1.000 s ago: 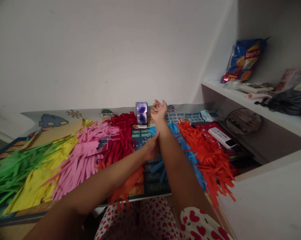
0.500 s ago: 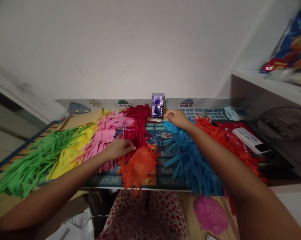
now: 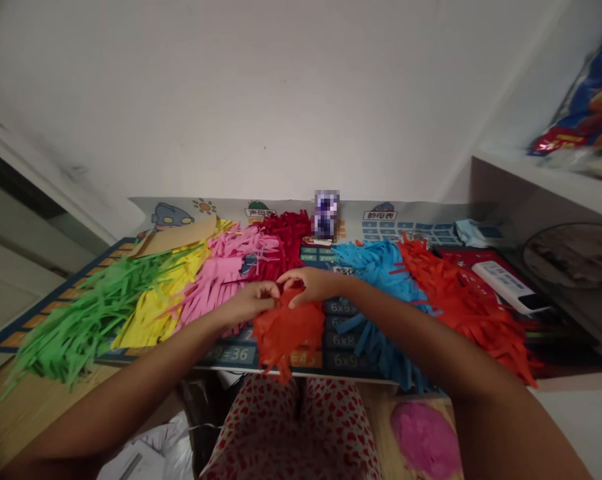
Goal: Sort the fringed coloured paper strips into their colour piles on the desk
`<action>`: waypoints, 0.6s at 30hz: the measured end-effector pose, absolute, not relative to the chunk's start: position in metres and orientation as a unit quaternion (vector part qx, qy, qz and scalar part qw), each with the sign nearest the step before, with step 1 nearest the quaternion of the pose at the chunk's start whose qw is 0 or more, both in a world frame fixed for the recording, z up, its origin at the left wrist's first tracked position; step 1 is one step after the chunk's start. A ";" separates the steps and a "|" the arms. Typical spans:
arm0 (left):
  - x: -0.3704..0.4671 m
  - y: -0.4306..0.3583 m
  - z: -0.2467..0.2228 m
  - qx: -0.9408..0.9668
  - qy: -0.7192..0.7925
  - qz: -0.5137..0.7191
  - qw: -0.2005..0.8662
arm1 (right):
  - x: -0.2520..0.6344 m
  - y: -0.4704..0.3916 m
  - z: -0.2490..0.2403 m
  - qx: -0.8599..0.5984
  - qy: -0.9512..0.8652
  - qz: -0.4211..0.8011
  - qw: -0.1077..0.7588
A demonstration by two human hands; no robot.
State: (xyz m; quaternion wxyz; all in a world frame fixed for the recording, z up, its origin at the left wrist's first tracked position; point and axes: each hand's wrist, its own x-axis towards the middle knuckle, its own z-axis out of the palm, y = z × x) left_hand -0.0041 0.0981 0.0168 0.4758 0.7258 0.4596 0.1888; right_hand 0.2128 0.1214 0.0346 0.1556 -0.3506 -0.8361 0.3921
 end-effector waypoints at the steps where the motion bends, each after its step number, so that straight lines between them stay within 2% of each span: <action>1: -0.006 0.099 0.025 0.725 0.446 0.203 0.484 | 0.212 0.120 0.040 -0.348 -0.851 0.371 0.134; 5: -0.016 0.110 0.052 0.747 0.382 0.202 0.506 | 0.213 0.119 0.078 -0.402 -0.864 0.277 0.121; 7: -0.022 0.116 0.068 0.790 0.375 0.182 0.449 | 0.214 0.116 0.100 -0.420 -0.874 0.198 0.142; 9: -0.028 0.117 0.089 0.848 0.402 0.194 0.287 | 0.214 0.108 0.121 -0.426 -0.885 0.077 0.171; 11: -0.032 0.109 0.110 0.877 0.411 0.243 0.052 | 0.214 0.093 0.136 -0.415 -0.884 -0.058 0.208; 14: -0.036 0.079 0.123 0.838 0.358 0.345 -0.223 | 0.215 0.055 0.132 -0.381 -0.853 -0.233 0.271; 16: -0.038 0.050 0.108 0.834 0.304 0.361 -0.285 | 0.218 0.025 0.108 -0.366 -0.823 -0.295 0.320; 18: -0.038 0.021 0.076 0.872 0.306 0.299 -0.236 | 0.222 -0.002 0.068 -0.381 -0.812 -0.292 0.333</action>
